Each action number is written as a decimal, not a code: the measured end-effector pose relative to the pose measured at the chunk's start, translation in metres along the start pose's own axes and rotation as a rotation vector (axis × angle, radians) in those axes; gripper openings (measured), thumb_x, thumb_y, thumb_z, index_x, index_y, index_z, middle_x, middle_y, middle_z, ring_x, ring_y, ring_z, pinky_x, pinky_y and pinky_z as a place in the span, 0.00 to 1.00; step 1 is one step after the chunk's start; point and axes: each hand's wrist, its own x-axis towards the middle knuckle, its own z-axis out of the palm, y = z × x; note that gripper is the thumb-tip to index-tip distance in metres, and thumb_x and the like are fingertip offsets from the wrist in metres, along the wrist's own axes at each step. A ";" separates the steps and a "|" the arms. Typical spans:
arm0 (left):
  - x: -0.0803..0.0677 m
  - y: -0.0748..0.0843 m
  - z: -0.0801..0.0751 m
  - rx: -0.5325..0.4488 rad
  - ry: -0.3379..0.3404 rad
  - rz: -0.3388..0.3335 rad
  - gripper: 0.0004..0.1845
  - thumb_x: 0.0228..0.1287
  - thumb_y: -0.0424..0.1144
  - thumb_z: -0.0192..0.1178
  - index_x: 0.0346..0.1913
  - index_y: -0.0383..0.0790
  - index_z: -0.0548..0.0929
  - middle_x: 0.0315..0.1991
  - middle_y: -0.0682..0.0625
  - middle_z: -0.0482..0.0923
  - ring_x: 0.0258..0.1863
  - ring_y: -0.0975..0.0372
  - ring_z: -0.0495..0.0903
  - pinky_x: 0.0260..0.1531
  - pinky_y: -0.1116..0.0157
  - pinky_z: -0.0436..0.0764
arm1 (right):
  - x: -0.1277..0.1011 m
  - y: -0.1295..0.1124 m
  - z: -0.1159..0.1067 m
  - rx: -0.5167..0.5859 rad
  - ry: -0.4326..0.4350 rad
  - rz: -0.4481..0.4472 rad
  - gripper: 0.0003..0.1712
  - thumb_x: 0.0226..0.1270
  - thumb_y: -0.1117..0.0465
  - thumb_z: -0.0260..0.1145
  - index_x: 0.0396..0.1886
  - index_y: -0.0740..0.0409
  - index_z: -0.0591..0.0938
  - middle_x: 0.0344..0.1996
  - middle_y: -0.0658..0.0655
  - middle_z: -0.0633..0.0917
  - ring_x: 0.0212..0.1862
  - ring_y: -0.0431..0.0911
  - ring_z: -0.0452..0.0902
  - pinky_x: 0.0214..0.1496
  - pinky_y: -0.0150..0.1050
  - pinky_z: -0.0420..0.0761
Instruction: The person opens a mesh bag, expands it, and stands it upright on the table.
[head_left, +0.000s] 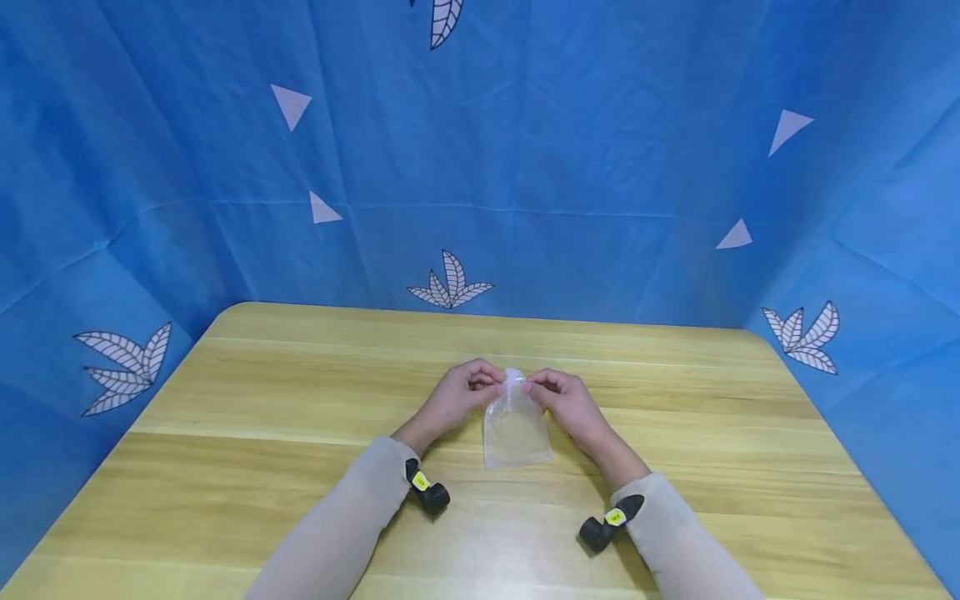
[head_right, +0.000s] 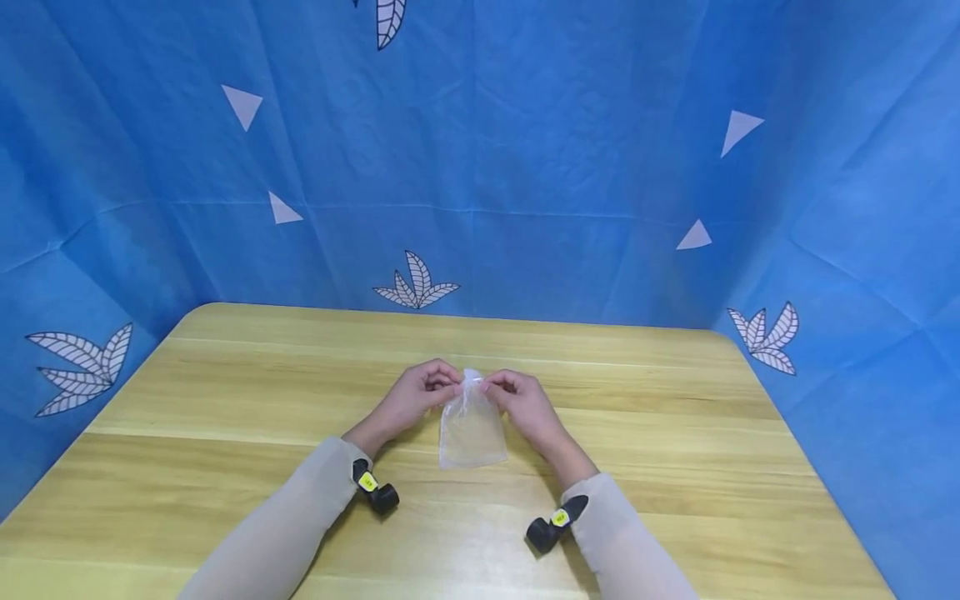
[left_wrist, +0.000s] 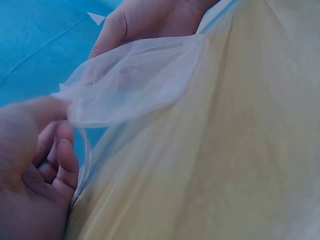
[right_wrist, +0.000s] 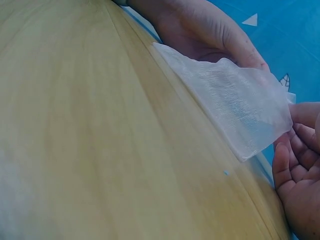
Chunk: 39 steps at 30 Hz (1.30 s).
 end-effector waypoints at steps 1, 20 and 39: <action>0.000 0.000 0.000 0.005 0.002 0.002 0.06 0.66 0.35 0.64 0.44 0.39 0.82 0.38 0.50 0.82 0.37 0.60 0.79 0.39 0.66 0.79 | 0.000 0.000 0.000 0.002 0.000 -0.001 0.13 0.72 0.58 0.62 0.45 0.65 0.83 0.35 0.57 0.82 0.34 0.47 0.72 0.33 0.36 0.73; 0.004 -0.001 0.000 0.002 0.048 -0.011 0.06 0.66 0.35 0.64 0.43 0.40 0.81 0.34 0.52 0.83 0.31 0.62 0.75 0.30 0.69 0.74 | 0.000 0.000 -0.004 0.050 0.034 0.011 0.11 0.72 0.61 0.62 0.44 0.65 0.83 0.30 0.53 0.80 0.32 0.46 0.71 0.34 0.35 0.73; 0.003 -0.002 -0.003 -0.083 0.063 -0.043 0.06 0.67 0.35 0.63 0.44 0.38 0.81 0.30 0.51 0.78 0.23 0.63 0.69 0.23 0.70 0.70 | -0.009 -0.022 -0.004 0.104 0.028 0.018 0.13 0.74 0.64 0.59 0.46 0.72 0.80 0.29 0.56 0.78 0.33 0.46 0.72 0.38 0.38 0.76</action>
